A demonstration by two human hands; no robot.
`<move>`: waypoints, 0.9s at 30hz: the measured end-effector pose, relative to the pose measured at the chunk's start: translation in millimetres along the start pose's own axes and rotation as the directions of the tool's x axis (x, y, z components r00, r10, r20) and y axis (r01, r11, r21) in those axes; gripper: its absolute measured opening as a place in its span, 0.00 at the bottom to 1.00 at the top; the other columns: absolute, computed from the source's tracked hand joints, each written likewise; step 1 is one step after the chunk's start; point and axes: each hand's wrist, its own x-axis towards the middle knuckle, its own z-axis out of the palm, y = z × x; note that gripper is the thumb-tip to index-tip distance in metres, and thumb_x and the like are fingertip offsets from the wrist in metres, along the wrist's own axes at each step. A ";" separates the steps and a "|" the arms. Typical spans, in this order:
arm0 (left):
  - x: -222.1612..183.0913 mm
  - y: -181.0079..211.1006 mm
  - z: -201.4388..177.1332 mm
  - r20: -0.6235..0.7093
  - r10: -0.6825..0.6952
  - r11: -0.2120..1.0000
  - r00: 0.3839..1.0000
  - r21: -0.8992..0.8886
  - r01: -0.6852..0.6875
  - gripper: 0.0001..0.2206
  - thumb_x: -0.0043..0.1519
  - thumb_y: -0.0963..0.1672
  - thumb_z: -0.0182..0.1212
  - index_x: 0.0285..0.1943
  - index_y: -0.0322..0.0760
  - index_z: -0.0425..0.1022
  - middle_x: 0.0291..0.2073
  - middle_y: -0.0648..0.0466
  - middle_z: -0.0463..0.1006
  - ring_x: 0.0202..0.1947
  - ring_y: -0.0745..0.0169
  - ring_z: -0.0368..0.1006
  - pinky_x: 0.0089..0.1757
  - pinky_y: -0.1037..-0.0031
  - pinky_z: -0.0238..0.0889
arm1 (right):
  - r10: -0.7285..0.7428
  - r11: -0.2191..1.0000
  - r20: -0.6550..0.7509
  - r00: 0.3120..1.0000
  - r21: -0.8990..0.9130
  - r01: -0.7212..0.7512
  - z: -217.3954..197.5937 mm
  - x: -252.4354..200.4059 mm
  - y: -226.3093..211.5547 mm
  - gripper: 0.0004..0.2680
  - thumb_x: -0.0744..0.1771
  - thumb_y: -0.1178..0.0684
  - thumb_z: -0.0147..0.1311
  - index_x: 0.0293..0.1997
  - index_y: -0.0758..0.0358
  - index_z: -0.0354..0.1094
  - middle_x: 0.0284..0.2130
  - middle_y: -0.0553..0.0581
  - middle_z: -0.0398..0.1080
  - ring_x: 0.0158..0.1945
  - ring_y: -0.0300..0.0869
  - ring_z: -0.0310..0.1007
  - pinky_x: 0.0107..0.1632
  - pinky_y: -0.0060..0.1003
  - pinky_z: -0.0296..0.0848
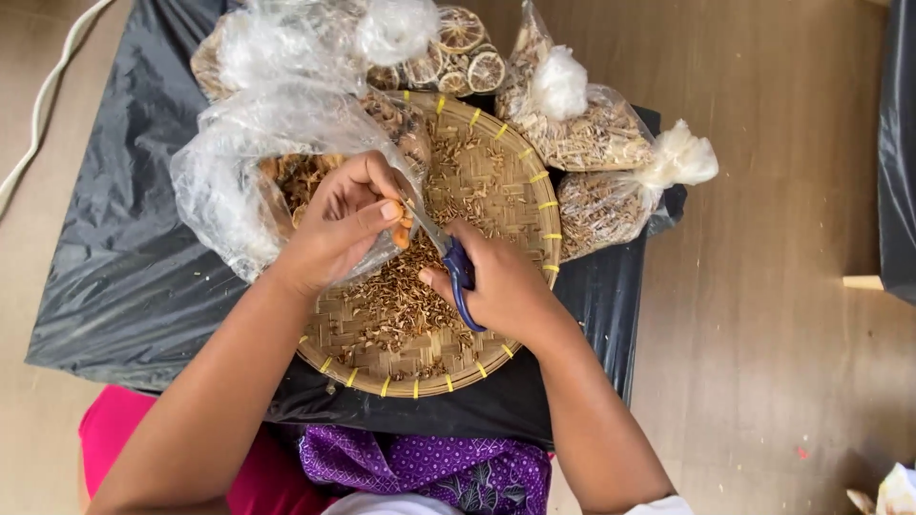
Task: Cutting dried food items into smaller pieces using scissors over a woven tray.
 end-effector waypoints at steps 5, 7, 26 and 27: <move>1.9 5.9 5.9 0.001 0.010 0.999 1.000 0.050 -0.010 0.06 0.63 0.38 0.59 0.44 0.30 0.67 0.34 0.46 0.72 0.36 0.60 0.78 0.36 0.75 0.81 | 0.010 1.000 -0.025 1.000 -0.009 -0.010 5.9 5.5 1.2 0.12 0.66 0.53 0.59 0.51 0.67 0.65 0.20 0.56 0.68 0.20 0.43 0.69 0.29 0.33 0.65; -1.1 6.2 7.2 -0.022 0.020 0.998 1.000 0.059 -0.019 0.06 0.63 0.38 0.60 0.43 0.30 0.68 0.33 0.47 0.71 0.35 0.61 0.77 0.36 0.74 0.81 | 0.020 1.000 -0.021 1.000 -0.003 -0.020 9.2 5.3 0.6 0.12 0.66 0.53 0.60 0.51 0.67 0.65 0.20 0.56 0.68 0.20 0.44 0.69 0.28 0.34 0.66; -11.1 9.8 15.3 -0.082 -0.014 0.989 0.997 0.145 0.025 0.06 0.62 0.40 0.61 0.43 0.33 0.70 0.37 0.43 0.75 0.35 0.60 0.76 0.40 0.71 0.78 | 0.072 0.975 -0.034 0.997 -0.210 -0.078 9.0 7.5 11.0 0.14 0.66 0.44 0.57 0.52 0.58 0.66 0.18 0.58 0.71 0.26 0.56 0.75 0.40 0.44 0.67; -7.5 9.5 14.2 -0.096 -0.021 0.988 0.995 0.150 0.035 0.06 0.62 0.40 0.62 0.43 0.32 0.70 0.37 0.42 0.76 0.34 0.59 0.76 0.39 0.71 0.78 | 0.075 0.973 -0.042 0.996 -0.216 -0.082 6.3 9.9 12.6 0.14 0.66 0.43 0.57 0.51 0.57 0.66 0.18 0.59 0.72 0.26 0.56 0.75 0.41 0.43 0.68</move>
